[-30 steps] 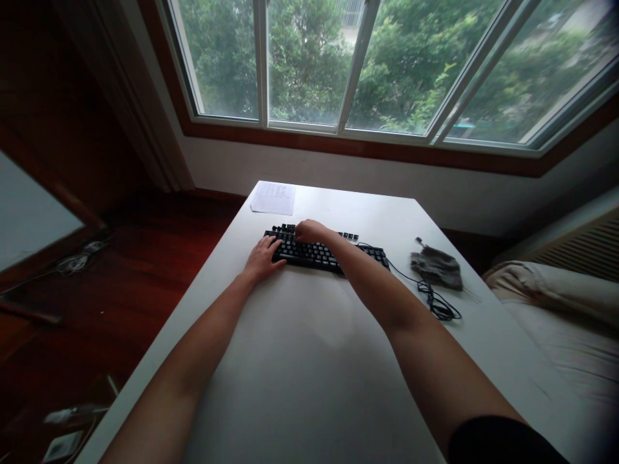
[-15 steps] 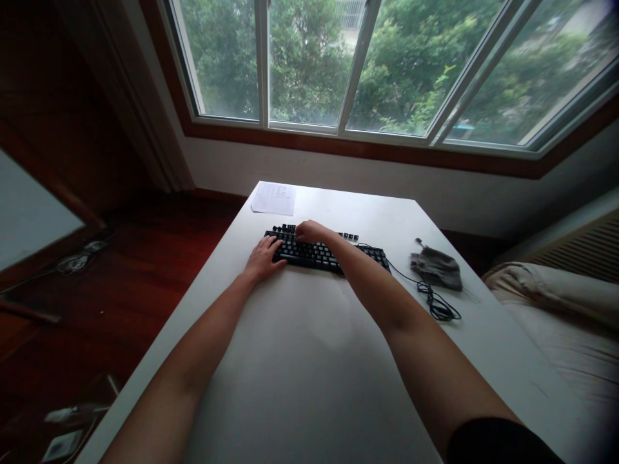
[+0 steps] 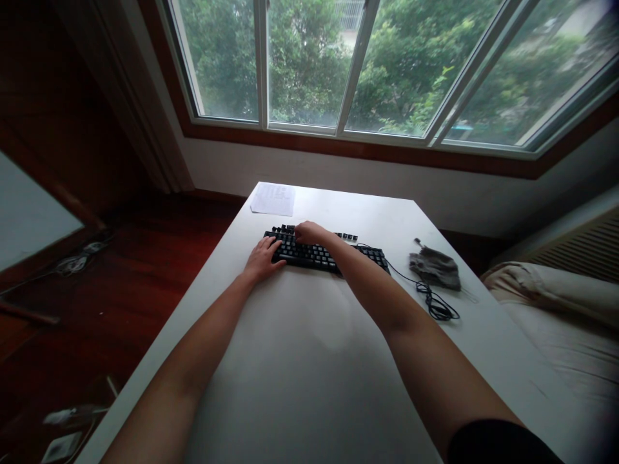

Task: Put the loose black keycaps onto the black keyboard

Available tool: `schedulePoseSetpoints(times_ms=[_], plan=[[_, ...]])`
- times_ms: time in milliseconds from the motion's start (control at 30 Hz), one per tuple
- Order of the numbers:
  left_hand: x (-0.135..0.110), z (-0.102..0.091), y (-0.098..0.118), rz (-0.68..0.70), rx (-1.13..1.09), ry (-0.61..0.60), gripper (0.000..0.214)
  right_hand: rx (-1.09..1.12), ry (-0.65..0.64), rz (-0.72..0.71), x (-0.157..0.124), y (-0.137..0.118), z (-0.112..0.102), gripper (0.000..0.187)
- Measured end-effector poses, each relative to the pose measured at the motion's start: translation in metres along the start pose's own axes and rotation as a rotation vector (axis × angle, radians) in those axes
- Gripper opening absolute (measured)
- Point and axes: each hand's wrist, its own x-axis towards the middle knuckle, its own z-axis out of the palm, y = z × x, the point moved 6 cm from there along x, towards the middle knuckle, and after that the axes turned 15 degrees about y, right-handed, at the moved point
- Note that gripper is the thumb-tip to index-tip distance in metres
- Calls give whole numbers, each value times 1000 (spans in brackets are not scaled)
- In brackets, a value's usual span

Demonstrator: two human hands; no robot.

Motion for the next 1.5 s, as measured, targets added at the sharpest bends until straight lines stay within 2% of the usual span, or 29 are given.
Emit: schedulePoseSetpoints(times_ms=[233, 367, 567, 833, 933, 1033, 1133, 1233, 1300, 1400, 1500], plan=[[1, -1, -3, -9, -21, 3, 72, 4, 43, -1, -4, 0, 2, 26], [2, -2, -3, -17, -21, -1, 72, 53, 41, 21, -6, 7, 6, 25], [1, -1, -4, -11, -11, 0, 72, 15, 40, 28, -3, 6, 8, 24], [2, -2, -1, -15, -14, -3, 71, 57, 42, 49, -3, 3, 2, 22], [2, -2, 1, -15, -20, -3, 71, 171, 139, 179, -8, 17, -2, 25], [2, -1, 3, -14, -26, -7, 70, 338, 351, 388, -13, 31, -7, 34], [2, 0, 4, -11, -14, -9, 71, 609, 477, 448, -8, 23, -3, 34], [4, 1, 5, 1, -9, -7, 72, 938, 519, 450, 4, 4, 5, 29], [4, 1, 6, 4, -19, -6, 72, 1081, 513, 482, 10, -6, 11, 27], [5, 1, 8, -6, -22, -4, 71, 1155, 482, 541, 14, -15, 22, 24], [5, 1, 9, -13, -11, -5, 71, 1140, 458, 572, 14, -16, 29, 21]])
